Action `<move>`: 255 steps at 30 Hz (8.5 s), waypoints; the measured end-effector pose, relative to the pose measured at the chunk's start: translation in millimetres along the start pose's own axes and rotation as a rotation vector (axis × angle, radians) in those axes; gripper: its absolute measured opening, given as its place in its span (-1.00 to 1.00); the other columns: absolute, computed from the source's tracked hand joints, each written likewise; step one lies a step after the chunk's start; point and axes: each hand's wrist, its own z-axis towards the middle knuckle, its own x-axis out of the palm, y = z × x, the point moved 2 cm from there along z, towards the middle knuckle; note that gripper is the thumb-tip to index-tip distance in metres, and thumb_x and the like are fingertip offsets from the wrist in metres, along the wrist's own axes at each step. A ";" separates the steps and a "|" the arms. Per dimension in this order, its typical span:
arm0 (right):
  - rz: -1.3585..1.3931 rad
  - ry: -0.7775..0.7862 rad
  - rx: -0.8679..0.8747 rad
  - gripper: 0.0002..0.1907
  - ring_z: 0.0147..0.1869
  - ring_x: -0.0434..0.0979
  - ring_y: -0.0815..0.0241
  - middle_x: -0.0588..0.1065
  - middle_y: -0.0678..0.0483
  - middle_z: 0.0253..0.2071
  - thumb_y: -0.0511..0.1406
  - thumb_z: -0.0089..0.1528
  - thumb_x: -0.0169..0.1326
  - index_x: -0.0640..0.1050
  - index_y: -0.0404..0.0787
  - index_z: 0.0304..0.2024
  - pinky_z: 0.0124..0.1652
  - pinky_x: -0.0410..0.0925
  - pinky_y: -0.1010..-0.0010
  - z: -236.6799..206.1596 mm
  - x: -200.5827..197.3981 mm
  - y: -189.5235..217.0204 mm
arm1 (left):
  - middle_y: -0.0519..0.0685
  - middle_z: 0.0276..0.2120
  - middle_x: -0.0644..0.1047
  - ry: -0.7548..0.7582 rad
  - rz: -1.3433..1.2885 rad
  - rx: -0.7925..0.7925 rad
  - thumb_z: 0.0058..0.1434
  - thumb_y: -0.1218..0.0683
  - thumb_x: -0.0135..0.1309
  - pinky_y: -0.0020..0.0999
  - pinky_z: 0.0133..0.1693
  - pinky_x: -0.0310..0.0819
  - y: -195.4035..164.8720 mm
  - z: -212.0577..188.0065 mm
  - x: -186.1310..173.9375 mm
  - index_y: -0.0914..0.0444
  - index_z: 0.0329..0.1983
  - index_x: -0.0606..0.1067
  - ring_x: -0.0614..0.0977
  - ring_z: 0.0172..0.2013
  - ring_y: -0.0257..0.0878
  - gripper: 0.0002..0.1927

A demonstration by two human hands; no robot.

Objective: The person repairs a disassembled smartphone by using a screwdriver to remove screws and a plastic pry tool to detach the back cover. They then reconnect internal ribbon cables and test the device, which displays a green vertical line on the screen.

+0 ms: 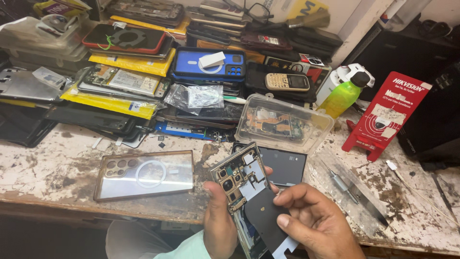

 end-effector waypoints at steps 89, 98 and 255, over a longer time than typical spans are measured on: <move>-1.436 0.148 -0.705 -0.55 0.17 0.44 0.00 0.55 0.00 0.05 -0.27 0.15 0.18 0.55 -0.23 0.09 0.05 0.29 0.15 80.3 50.7 60.3 | 0.24 -0.27 0.64 -0.328 -0.174 0.094 0.37 -0.52 -0.57 -0.25 -0.35 0.67 -29.2 -0.6 -7.1 0.44 0.13 0.47 0.70 -0.33 -0.09 0.02; -1.575 0.143 -0.546 -0.54 0.17 0.42 0.05 0.55 0.03 0.02 -0.20 0.13 0.21 0.55 -0.18 0.07 0.07 0.26 0.14 82.6 46.2 60.0 | 0.14 -0.20 0.64 -0.456 -0.234 -0.039 0.21 -0.51 -0.54 -0.20 -0.36 0.67 -29.5 1.4 -8.5 0.37 0.12 0.47 0.71 -0.28 -0.13 -0.02; -0.215 0.058 -0.201 -0.01 0.36 0.47 -0.21 0.24 -0.33 0.40 -0.18 0.18 0.29 0.07 -0.19 0.55 0.31 0.31 0.03 -2.8 6.7 -20.9 | 0.20 0.31 0.41 0.096 0.585 -0.044 0.06 -0.43 0.19 -0.07 0.37 0.23 -21.0 10.2 14.5 0.29 0.54 0.20 0.42 0.36 0.03 0.13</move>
